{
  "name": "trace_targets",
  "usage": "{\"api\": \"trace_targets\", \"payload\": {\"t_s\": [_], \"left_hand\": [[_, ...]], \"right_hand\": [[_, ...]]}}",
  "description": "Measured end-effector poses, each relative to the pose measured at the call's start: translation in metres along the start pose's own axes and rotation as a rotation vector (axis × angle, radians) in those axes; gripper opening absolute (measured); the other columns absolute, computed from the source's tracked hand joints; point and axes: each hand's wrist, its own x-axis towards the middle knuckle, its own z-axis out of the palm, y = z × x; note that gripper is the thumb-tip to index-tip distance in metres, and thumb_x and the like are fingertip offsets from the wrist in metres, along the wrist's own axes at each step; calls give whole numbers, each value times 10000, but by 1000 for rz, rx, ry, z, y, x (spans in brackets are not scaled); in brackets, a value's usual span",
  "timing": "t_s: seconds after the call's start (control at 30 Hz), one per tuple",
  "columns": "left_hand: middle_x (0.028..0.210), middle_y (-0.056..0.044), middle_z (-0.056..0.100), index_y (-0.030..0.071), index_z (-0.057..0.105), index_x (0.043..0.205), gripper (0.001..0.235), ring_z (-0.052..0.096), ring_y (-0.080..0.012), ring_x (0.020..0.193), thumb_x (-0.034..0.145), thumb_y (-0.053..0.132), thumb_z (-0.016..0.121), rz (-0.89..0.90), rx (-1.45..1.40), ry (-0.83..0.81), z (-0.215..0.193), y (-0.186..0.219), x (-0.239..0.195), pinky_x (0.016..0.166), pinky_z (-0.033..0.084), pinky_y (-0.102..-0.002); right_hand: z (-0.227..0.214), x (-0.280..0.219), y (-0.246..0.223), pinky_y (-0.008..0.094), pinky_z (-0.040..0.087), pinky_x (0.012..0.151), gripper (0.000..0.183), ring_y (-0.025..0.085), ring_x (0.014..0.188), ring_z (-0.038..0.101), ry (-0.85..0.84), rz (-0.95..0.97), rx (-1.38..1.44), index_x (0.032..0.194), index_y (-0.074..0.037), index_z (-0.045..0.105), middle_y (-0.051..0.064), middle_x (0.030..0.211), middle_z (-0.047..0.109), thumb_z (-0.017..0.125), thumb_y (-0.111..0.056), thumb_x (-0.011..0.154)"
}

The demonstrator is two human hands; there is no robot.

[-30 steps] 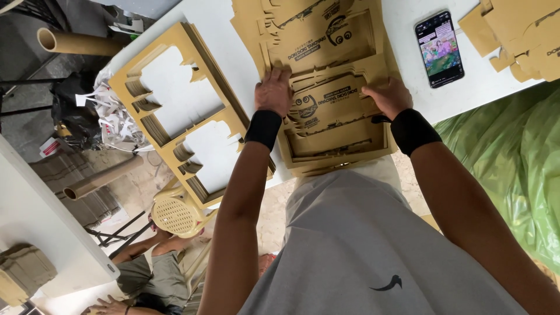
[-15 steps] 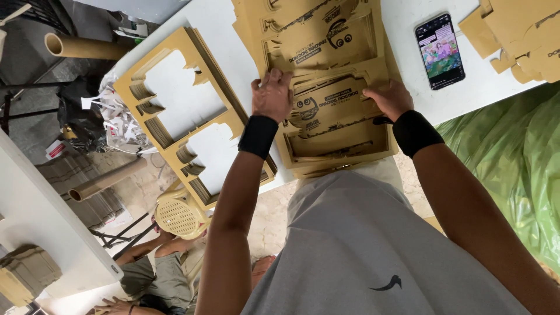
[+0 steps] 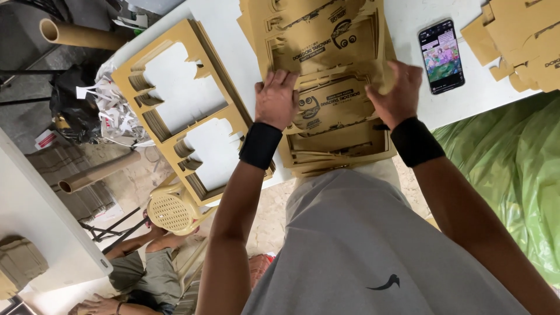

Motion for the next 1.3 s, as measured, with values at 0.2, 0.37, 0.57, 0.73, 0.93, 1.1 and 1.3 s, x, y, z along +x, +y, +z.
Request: {"api": "trace_targets", "payload": {"t_s": [0.2, 0.37, 0.57, 0.73, 0.93, 1.1, 1.3], "left_hand": [[1135, -32, 597, 164, 645, 1302, 412, 538, -261, 1115, 893, 207, 661, 110, -24, 16, -31, 10, 5, 854, 491, -488], [1169, -60, 631, 153, 649, 1294, 476, 581, -276, 1142, 835, 232, 746, 60, 99, -65, -16, 0, 7, 864, 531, -487], [1146, -64, 708, 168, 674, 1266, 455, 654, -270, 1110, 815, 183, 731, -7, 12, -75, -36, 4, 1, 804, 580, -486], [1060, -91, 690, 146, 577, 1186, 378, 665, -305, 1090, 818, 153, 665, 2, -110, 102, -95, 21, -17, 813, 531, -484], [1027, -99, 646, 105, 595, 1135, 263, 653, -333, 964, 901, 201, 667, 11, -182, 240, -139, 35, -38, 865, 543, -500], [1184, -123, 680, 105, 509, 1080, 225, 651, -321, 1097, 934, 150, 675, 22, -536, 301, -172, 44, -46, 952, 508, -473], [1032, -120, 661, 53, 548, 1065, 196, 627, -301, 919, 978, 178, 671, 40, -537, 499, -231, 70, -65, 857, 488, -422]], "right_hand": [[24, 54, 6, 628, 518, 959, 419, 490, 1259, 374, -333, 52, -224, 1228, -204, 737, 208, 1493, 261, 866, -346, 856], [21, 57, 27, 544, 516, 956, 255, 452, 1181, 440, -259, -80, -185, 1039, -72, 672, 223, 1444, 295, 809, -213, 878], [-12, 57, 20, 506, 614, 768, 346, 416, 1032, 538, -298, -114, -120, 1170, -14, 594, 274, 1212, 401, 740, -99, 868], [-71, 51, -14, 410, 485, 662, 129, 342, 903, 490, -160, -373, -175, 1061, 6, 679, 223, 956, 525, 722, -79, 975], [-137, 50, -64, 472, 541, 738, 306, 381, 1072, 557, -55, -613, -241, 1157, 43, 711, 214, 1001, 670, 821, -47, 887], [-185, 71, -113, 431, 549, 815, 292, 341, 1101, 558, 83, -869, -200, 1183, 51, 773, 231, 1219, 502, 845, 38, 900], [-225, 69, -161, 441, 627, 808, 323, 355, 1225, 613, 200, -1033, -316, 1200, 82, 840, 193, 1399, 484, 822, 136, 882]]}}
